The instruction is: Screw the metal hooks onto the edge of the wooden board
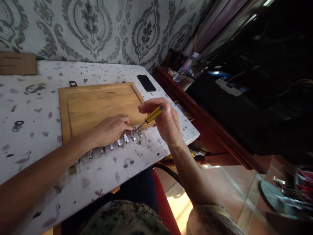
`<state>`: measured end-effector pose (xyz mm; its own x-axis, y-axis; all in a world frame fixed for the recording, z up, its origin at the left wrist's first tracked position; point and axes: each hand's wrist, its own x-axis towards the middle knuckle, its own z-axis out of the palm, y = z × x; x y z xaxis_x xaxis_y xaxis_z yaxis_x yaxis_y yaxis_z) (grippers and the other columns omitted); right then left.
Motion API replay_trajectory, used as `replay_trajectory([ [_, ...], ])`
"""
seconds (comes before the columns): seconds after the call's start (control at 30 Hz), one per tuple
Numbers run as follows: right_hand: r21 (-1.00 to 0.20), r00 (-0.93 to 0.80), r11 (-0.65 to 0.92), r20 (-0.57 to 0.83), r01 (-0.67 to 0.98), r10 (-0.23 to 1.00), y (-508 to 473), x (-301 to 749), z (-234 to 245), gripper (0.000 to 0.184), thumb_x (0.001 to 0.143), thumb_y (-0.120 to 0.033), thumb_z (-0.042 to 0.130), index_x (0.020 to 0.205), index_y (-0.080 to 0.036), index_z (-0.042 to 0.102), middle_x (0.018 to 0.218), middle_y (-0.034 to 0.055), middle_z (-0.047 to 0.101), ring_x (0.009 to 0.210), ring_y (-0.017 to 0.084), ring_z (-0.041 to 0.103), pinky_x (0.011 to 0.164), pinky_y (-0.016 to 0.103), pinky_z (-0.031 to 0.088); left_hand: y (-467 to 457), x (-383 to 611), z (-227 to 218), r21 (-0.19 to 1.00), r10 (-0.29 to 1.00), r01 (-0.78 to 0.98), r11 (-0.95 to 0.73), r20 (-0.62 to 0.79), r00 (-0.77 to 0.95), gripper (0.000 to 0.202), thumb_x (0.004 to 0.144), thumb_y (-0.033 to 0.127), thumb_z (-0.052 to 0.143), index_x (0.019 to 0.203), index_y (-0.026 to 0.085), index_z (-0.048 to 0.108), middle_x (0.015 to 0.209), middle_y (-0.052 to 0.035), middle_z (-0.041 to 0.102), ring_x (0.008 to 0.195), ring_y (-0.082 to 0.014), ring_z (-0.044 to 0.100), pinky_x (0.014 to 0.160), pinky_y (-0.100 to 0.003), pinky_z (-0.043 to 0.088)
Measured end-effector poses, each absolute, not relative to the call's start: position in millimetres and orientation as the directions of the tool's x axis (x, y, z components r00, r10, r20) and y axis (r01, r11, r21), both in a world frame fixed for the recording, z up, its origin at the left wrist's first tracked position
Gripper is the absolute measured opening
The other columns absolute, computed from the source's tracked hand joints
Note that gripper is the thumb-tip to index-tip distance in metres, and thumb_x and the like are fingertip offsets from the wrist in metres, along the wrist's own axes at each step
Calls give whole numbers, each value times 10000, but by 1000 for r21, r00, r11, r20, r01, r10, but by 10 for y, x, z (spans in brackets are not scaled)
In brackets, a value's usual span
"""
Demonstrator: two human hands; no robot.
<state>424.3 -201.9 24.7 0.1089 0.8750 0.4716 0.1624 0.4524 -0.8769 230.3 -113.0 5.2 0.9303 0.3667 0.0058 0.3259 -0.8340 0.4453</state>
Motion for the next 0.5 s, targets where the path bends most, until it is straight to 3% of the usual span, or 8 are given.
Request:
replay_trajectory([
  [0.17,-923,38,384,385,21,922,-1814,4135,301,443,961,-664,561,844,-254,684,1008,63,776,870,200,731,880,409,624,-1127,2297,12,441,373,322,-838,32,927,334,963,102,499,979,233,806,1011,-54,651,968,-203,618,778,-316,448],
  [0.27,-924,-6,379,380,-45,925,-1726,4104,323,511,900,-704,605,674,-246,575,776,45,723,585,157,639,636,361,616,-1118,2291,-23,463,378,308,-831,63,924,324,985,130,505,1006,250,806,1037,-52,661,992,-203,620,808,-312,466],
  [0.37,-935,-57,338,346,-111,937,-1672,4093,310,526,884,-703,621,637,-255,500,485,-45,529,351,94,389,374,254,387,-1111,2291,-42,484,374,295,-824,74,924,314,1004,157,510,1052,265,801,1032,-45,668,967,-195,619,826,-306,478],
  [0.43,-930,-77,338,351,-142,933,-1651,4082,301,506,898,-674,627,643,-256,501,402,-91,388,320,75,264,350,228,265,-1107,2291,-47,483,370,290,-826,76,926,310,1003,158,514,1069,264,799,1028,-44,669,953,-192,618,824,-302,481],
  [0.5,-917,-64,368,381,-151,923,-1642,4055,295,498,927,-658,603,653,-252,517,393,-111,292,333,70,208,369,228,250,-1101,2291,-53,477,366,286,-831,83,927,314,998,148,513,1073,258,797,1030,-46,668,953,-191,618,820,-297,482],
])
